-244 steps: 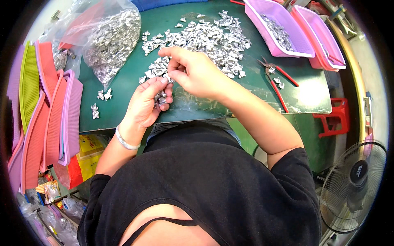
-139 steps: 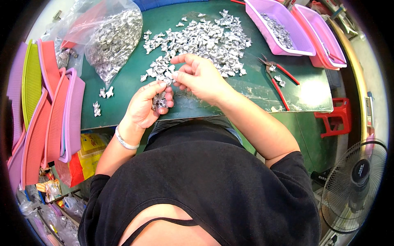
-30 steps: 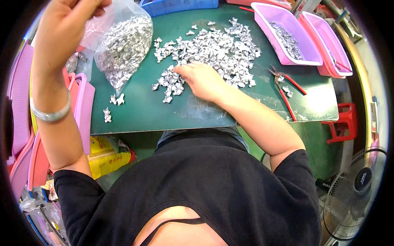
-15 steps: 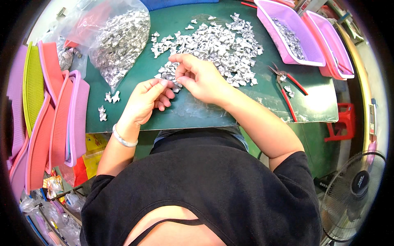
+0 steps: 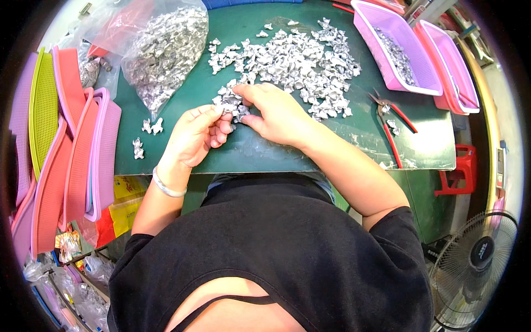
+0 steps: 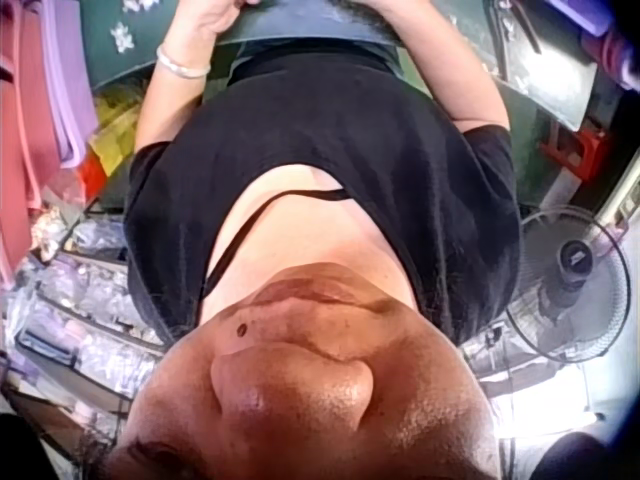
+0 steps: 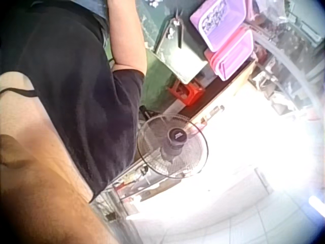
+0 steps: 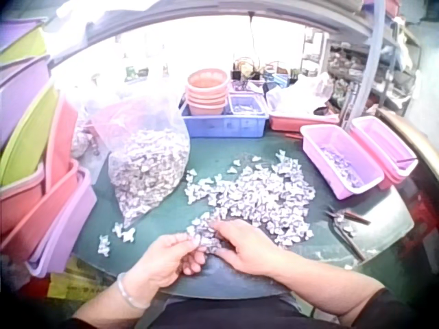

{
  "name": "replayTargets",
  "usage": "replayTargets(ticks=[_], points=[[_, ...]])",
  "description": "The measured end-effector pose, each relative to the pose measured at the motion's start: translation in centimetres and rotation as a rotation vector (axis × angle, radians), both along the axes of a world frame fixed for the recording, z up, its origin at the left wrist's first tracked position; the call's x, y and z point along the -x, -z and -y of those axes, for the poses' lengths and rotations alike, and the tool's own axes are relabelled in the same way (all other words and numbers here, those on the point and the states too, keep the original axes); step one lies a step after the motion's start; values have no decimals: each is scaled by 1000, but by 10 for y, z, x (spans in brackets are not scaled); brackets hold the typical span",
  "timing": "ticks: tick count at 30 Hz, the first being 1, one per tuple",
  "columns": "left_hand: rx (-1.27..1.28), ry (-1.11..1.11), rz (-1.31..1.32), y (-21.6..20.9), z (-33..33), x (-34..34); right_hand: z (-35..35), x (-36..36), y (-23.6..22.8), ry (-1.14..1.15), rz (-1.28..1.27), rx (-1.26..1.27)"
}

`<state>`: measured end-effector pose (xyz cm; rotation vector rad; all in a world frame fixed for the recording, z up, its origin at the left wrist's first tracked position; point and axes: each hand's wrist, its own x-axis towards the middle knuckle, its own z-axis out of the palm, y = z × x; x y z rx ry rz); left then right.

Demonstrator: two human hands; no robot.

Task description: The person repeatedly picks up small silver metal pieces from a green work surface and joins them by hand. They handle the pieces one at a time, occasionally transferring them between hands and placing finished units back on the table. No tools are used; the work is performed entirely by hand.

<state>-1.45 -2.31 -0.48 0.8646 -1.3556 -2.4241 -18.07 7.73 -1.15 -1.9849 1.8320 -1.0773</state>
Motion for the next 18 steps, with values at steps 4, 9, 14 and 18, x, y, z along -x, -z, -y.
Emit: replayTargets(ticks=[4, 9, 14, 18], points=[[-22, 10, -16, 1, 0, -3, 1, -1, 3, -3, -41, 42], [11, -6, 7, -1, -1, -7, 1, 1, 6, 10, -32, -1], [41, -58, -77, 6, -4, -12, 1, 0, 3, -1, -45, 39], [-76, -72, -185, 10, -4, -15, 1, 1, 5, 3, -93, 36]])
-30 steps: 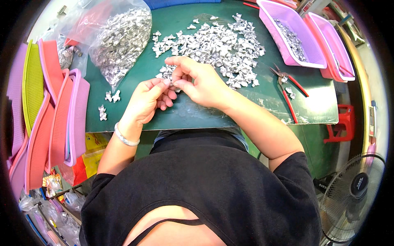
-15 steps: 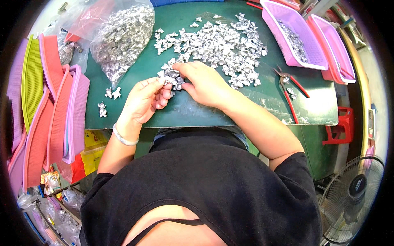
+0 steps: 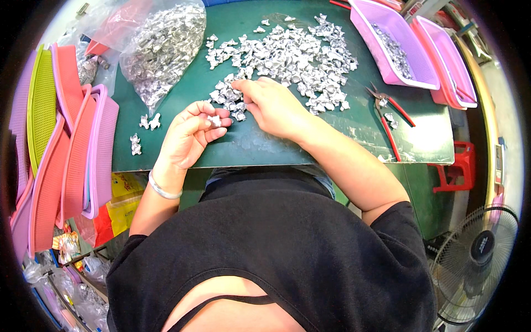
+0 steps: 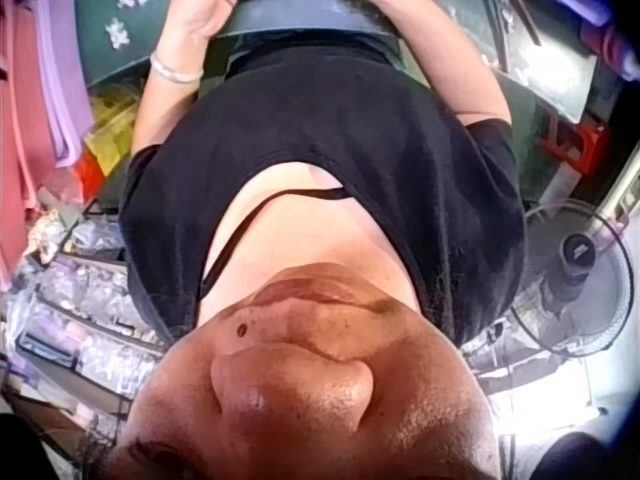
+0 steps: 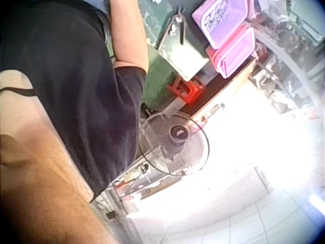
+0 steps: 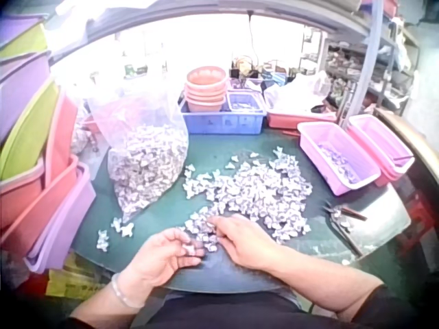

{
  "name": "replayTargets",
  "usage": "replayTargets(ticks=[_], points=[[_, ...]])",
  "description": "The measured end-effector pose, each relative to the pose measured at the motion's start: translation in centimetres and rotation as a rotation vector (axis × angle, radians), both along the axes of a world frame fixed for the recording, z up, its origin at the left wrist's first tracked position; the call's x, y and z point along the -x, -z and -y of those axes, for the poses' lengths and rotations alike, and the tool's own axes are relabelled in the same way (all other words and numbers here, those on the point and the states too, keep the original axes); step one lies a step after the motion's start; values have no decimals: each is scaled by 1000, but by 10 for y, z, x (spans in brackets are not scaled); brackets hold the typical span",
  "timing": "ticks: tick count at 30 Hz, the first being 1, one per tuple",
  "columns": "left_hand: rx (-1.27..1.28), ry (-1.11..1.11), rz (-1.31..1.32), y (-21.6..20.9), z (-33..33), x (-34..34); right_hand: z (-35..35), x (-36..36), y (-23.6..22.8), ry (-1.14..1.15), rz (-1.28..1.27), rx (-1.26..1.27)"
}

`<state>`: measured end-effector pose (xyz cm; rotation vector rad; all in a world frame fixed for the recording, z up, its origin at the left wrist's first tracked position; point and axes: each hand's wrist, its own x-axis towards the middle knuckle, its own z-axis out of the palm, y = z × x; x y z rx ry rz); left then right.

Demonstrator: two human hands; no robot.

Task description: The person repeatedly picks up small silver metal pieces from a green work surface and joins them by hand. They handle the pieces one at a time, occasionally transferring them between hands and placing finished units back on the table. No tools are used; the work is performed entirely by hand.

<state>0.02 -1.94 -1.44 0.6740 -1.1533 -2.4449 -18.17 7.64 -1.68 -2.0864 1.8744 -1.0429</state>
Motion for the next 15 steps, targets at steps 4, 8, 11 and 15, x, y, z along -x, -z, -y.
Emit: replayTargets(ticks=[4, 8, 11, 15], points=[[-10, -9, 14, -1, -2, 2, -3, 0, -7, 5, 505, -240], [170, 13, 138, -11, -7, 11, -3, 1, -14, -91, 920, -346], [335, 25, 201, -13, -11, 19, -4, 1, -17, -138, 1061, -406], [247, 0, 224, -10, -11, 23, -5, 2, -18, -121, 1137, -425]])
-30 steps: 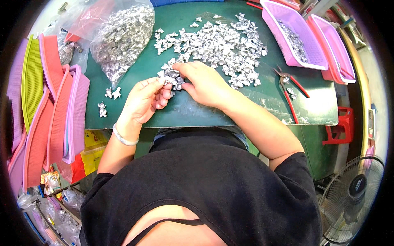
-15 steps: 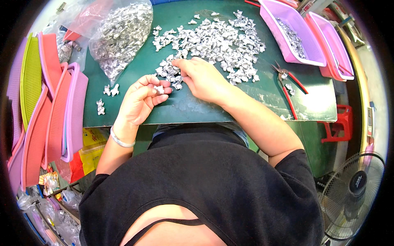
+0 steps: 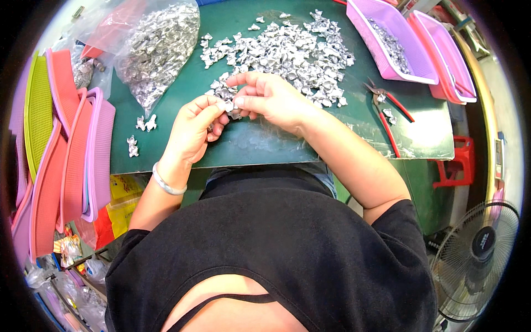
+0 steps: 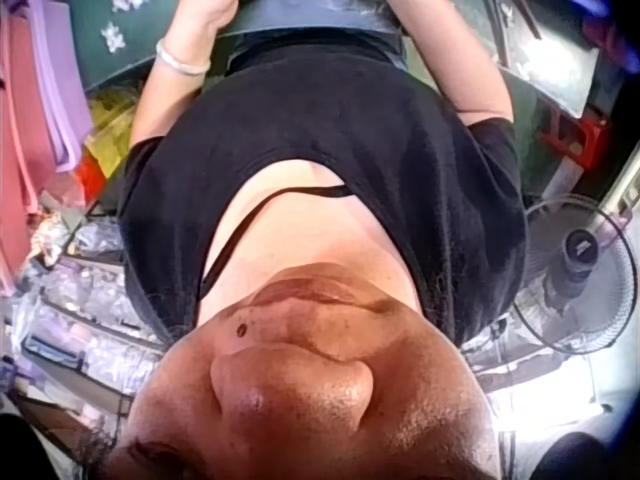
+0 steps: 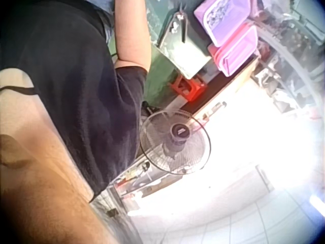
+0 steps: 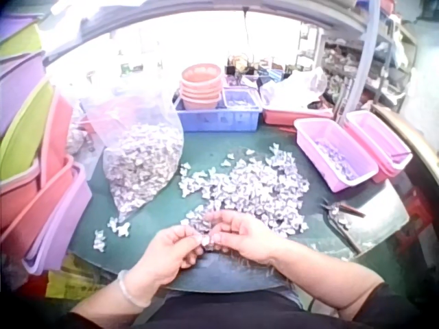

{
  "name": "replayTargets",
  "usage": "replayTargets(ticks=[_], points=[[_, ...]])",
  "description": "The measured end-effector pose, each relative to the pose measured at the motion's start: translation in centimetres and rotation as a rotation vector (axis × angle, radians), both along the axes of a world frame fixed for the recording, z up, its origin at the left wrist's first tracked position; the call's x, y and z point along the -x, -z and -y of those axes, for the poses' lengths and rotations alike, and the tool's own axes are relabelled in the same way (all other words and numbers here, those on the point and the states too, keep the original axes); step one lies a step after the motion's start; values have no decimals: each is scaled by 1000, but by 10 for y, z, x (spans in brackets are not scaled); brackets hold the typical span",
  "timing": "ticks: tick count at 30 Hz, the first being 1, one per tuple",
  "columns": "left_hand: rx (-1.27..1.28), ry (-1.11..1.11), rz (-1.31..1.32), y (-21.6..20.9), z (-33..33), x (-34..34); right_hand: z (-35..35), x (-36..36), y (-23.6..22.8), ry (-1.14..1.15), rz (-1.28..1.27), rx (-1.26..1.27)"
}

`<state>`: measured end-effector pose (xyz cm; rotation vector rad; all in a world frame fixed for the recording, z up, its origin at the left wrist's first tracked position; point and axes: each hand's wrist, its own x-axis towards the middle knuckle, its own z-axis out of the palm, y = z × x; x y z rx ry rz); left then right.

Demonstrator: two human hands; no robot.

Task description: The person repeatedly picks up small silver metal pieces from a green work surface and joins them by hand. They handle the pieces one at a time, occasionally transferring them between hands and placing finished units back on the table. No tools are used; the work is performed entirely by hand.

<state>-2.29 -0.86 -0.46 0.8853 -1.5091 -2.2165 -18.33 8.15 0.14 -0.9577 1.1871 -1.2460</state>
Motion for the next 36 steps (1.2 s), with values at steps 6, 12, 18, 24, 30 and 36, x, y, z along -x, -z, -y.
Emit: replayTargets(ticks=[6, 12, 18, 24, 30, 36], points=[[-121, 1, -9, -3, -1, -1, 0, 2, 1, 22, 91, -12], [-158, 5, -21, -1, 0, -1, 0, 4, 3, 20, 174, -14], [-128, -26, -43, 0, -4, -1, -1, 3, 1, 29, 150, -17], [-96, -57, -61, 1, -6, -3, -1, 1, 1, 40, 109, 23], [-121, -36, -130, 1, -7, -7, -1, -4, -1, 79, 17, 90], [-241, -64, -164, 1, -8, -9, 0, -9, 2, 61, -48, 192]])
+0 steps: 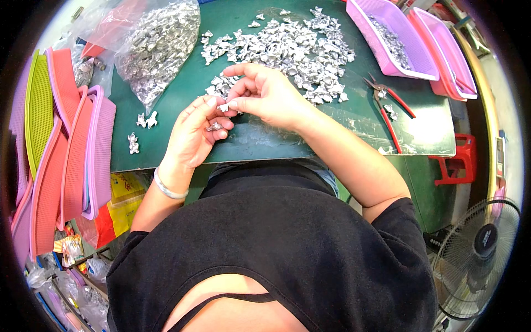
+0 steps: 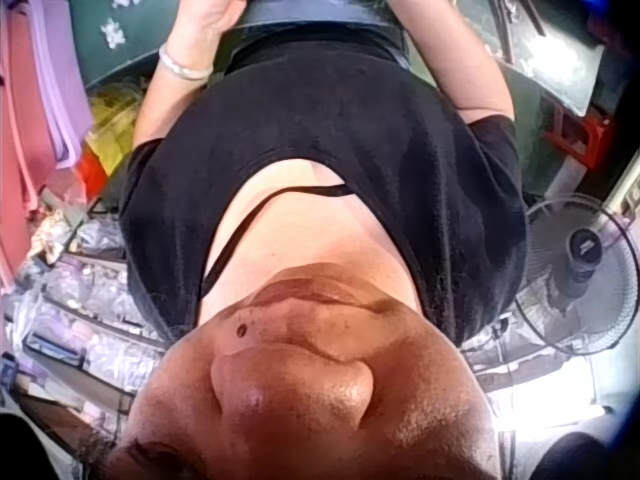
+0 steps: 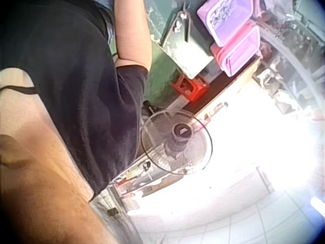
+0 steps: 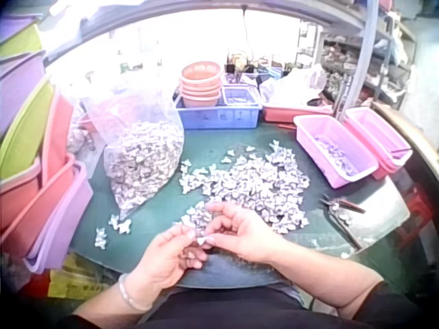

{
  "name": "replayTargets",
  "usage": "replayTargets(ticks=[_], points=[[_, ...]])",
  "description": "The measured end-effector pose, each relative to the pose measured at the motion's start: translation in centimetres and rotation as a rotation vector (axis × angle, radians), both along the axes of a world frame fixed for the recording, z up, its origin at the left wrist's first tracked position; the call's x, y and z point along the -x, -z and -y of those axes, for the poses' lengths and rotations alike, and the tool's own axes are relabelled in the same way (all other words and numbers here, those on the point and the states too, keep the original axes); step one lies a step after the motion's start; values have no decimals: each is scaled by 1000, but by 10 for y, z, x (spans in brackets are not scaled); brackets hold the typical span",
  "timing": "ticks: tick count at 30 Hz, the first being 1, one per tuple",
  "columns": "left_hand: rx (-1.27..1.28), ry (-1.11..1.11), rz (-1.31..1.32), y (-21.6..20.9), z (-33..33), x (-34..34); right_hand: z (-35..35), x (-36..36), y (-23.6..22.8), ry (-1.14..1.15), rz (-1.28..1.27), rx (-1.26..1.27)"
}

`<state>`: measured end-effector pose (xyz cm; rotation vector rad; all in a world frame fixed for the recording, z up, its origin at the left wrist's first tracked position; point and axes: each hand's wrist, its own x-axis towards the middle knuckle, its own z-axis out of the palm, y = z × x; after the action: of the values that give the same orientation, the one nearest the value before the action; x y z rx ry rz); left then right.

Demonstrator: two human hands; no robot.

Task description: The person repeatedly picks up small silver metal pieces from a green work surface and joins them by hand. They handle the pieces one at a time, occasionally transferring them between hands and placing finished units back on the table. No tools are used; the work is performed entirely by hand.

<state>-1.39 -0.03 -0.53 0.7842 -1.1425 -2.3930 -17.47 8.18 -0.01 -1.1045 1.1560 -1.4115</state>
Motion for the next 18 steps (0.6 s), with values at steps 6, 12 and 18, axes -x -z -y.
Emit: replayTargets(ticks=[6, 12, 18], points=[[-97, -20, -58, 4, 7, -7, -5, 0, 6, 59, -629, -26], [-29, -33, 2, 6, 8, -10, -3, -10, 10, 129, -1034, 118], [55, -6, 60, 6, 8, -10, -2, -9, 13, 123, -940, 105]])
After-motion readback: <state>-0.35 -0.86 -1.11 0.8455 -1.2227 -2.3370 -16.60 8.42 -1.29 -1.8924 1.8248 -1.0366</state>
